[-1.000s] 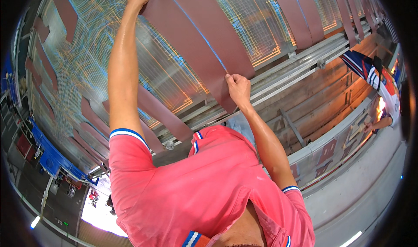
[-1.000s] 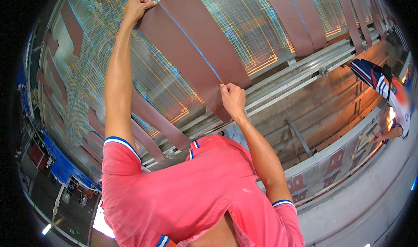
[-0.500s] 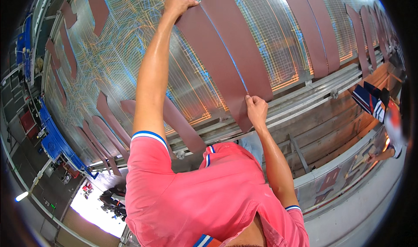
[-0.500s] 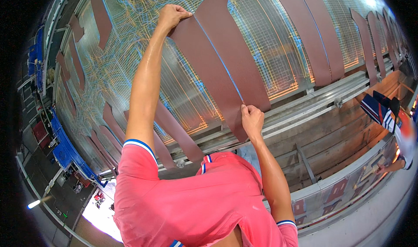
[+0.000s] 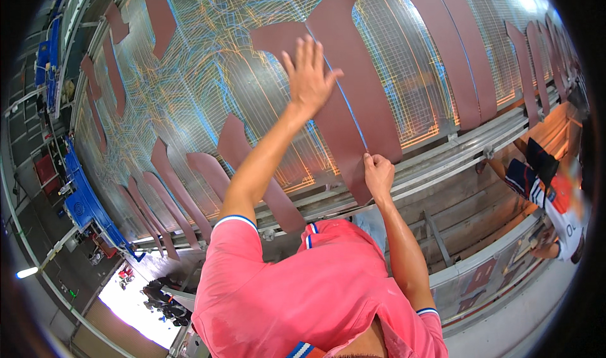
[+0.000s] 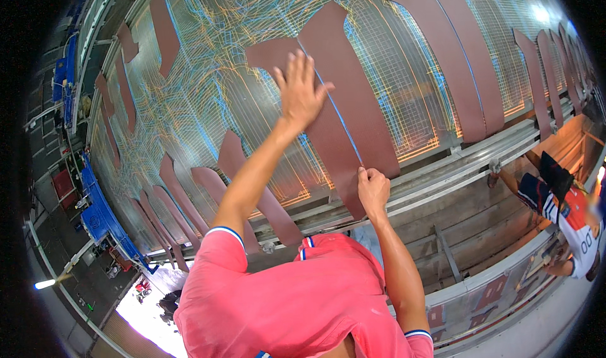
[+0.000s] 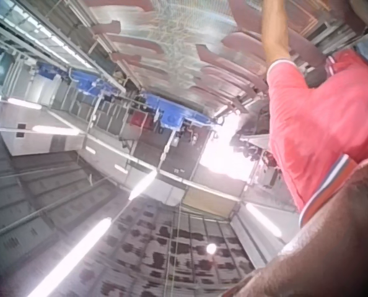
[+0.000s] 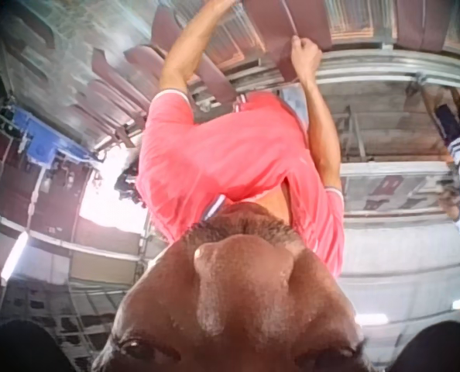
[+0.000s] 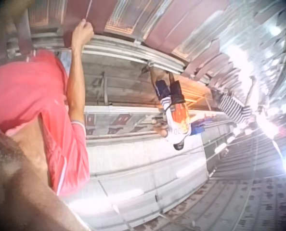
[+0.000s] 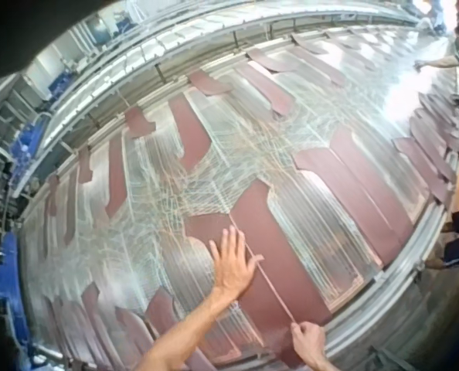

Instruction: The person repeatedly places maroon protective film pieces onto a curved metallic surface, aligns them, and smooths them down by hand. The task continues along the surface with other workers visible nearby.

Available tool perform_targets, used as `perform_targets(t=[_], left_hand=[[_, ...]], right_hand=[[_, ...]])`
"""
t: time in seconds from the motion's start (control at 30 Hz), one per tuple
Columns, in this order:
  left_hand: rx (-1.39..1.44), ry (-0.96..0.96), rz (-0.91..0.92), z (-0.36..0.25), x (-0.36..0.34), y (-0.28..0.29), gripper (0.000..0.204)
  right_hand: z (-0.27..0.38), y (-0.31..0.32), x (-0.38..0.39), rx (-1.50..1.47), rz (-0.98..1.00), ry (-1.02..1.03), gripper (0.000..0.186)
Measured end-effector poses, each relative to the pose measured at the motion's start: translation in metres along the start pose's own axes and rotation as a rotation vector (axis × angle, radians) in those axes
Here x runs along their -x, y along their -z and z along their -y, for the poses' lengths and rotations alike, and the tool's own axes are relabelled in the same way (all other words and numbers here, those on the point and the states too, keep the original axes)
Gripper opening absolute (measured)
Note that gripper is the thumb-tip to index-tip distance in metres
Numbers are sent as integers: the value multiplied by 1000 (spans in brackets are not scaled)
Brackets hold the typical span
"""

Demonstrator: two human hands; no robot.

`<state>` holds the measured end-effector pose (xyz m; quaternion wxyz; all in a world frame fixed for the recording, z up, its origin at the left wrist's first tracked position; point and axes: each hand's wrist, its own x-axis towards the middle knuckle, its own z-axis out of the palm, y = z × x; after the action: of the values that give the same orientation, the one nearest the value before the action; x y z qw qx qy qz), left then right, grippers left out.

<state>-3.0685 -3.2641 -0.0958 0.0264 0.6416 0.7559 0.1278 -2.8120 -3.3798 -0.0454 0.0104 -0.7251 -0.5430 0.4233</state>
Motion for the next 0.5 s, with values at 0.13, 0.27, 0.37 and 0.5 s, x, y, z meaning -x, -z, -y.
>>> perform_targets(t=[0.13,0.27,0.37,0.5], left_hand=[[110,57,47,4,1,-4,95],[-118,186,-44,32,-45,-8,92],[-69,53,-48,13,-52,-4,87],[-26,-170,111,-57,7,-11,84]], right_hand=[[4,1,2,7,-3,-2,39],[1,3,4,196,-17,42,45],[0,6,8,325,-37,69,52],[-5,7,13,497,-63,185,55]])
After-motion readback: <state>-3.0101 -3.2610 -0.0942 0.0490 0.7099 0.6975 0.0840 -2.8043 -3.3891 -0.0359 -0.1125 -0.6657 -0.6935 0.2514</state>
